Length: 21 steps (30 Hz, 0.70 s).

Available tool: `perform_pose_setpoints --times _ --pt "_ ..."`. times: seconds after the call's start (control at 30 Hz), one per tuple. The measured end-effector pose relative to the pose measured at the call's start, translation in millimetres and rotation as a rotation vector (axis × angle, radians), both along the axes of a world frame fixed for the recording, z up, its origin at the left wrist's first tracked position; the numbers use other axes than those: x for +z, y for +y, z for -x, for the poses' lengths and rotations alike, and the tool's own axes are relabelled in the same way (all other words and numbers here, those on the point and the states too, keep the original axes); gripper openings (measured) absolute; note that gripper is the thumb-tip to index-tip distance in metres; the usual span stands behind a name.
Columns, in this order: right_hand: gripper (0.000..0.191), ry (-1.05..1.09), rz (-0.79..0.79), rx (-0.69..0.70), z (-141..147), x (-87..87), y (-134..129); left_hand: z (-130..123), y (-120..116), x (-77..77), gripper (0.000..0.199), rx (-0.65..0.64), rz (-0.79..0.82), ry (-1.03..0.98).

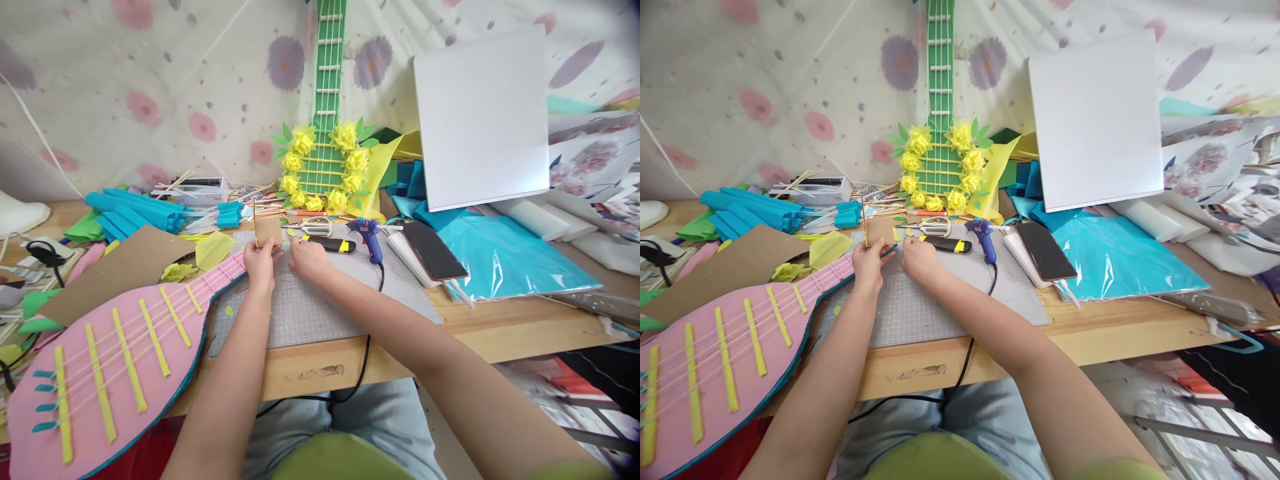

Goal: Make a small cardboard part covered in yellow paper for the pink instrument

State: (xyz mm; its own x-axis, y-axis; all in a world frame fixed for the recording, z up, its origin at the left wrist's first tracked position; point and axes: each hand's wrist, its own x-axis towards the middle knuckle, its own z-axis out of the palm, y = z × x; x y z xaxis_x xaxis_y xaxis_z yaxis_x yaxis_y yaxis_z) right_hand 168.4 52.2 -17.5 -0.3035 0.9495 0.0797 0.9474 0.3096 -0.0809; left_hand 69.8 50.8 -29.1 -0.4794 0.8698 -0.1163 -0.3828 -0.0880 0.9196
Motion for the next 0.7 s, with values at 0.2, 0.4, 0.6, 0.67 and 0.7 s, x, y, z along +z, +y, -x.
perform_pose_setpoints --times 0.2,0.4,0.6,0.67,0.7 --pt "0.018 0.127 0.080 -0.161 -40.6 22.0 4.7 -7.3 -2.7 1.2 0.017 0.002 0.013 0.012" --pt "0.014 0.987 -0.030 -0.218 -78.6 4.8 9.0 -25.2 -10.1 0.2 0.014 -0.119 0.036 -0.031" --pt "0.017 1.321 0.136 -0.362 -78.3 -25.9 1.8 -25.1 -10.2 -1.1 0.016 -0.144 0.005 -0.011" --pt "0.015 1.131 0.140 -0.321 -79.5 -27.0 -1.9 -18.1 -7.0 -0.3 0.017 -0.073 -0.023 0.000" --pt "0.014 0.987 0.131 -0.291 -80.3 -26.4 -4.0 -14.1 -5.0 0.0 0.017 -0.036 -0.035 0.003"
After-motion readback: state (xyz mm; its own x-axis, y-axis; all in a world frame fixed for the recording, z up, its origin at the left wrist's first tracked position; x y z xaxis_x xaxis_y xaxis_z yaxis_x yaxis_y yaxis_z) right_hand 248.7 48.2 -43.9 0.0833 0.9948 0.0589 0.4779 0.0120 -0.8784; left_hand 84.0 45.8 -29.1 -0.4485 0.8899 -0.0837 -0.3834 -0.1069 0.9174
